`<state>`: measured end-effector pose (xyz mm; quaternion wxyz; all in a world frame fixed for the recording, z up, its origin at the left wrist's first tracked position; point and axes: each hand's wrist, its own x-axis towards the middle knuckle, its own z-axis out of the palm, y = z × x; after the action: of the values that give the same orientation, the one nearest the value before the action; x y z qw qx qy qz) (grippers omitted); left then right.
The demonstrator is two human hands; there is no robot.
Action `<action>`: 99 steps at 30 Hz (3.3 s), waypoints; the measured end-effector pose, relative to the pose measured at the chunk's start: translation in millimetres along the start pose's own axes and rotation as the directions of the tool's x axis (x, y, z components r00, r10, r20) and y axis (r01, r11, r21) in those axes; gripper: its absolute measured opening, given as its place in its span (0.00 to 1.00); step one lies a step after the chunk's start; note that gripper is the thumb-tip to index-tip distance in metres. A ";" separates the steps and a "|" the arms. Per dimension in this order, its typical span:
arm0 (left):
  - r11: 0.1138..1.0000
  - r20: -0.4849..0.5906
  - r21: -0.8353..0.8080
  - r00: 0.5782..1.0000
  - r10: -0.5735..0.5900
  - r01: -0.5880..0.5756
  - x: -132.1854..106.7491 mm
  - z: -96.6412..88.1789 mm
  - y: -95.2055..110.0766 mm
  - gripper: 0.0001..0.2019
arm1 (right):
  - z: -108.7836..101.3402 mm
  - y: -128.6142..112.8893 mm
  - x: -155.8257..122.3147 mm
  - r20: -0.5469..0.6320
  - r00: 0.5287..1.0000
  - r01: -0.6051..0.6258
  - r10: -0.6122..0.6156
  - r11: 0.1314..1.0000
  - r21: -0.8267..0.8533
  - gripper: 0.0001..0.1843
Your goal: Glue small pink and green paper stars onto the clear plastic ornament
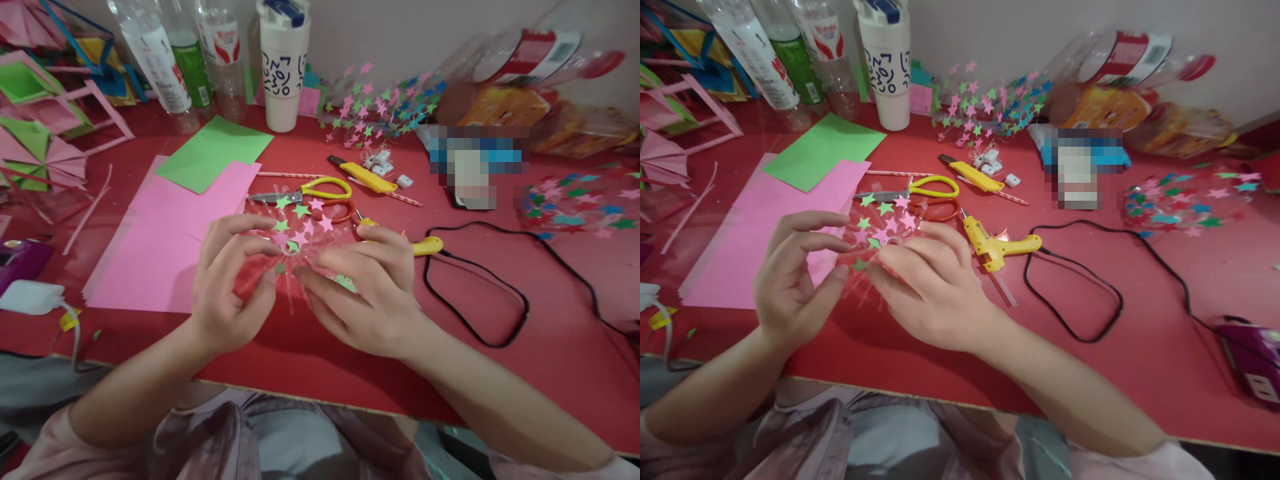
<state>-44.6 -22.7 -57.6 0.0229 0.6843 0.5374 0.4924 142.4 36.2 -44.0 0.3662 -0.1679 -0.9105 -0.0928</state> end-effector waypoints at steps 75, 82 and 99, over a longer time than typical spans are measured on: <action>0.996 -0.170 -0.019 0.982 0.080 -0.084 1.1 1.3 -20.0 0.03 | -6.5 39.6 3.2 0.014 0.964 -0.266 0.266 0.962 0.066 0.13; 0.993 -0.164 -0.067 0.980 -0.112 0.102 9.1 -5.9 -29.8 0.08 | -0.3 58.6 -10.0 0.268 0.852 -0.502 0.451 0.848 0.170 0.13; 0.493 0.256 -0.497 0.663 -0.703 0.714 16.5 5.1 -40.4 0.19 | -3.2 34.4 -23.9 0.462 0.744 -0.626 0.483 0.746 0.228 0.13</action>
<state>-70.9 9.4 -72.1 0.4267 0.3685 0.6009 0.5666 173.4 61.5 -56.8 0.2213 -0.3785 -0.8691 0.2290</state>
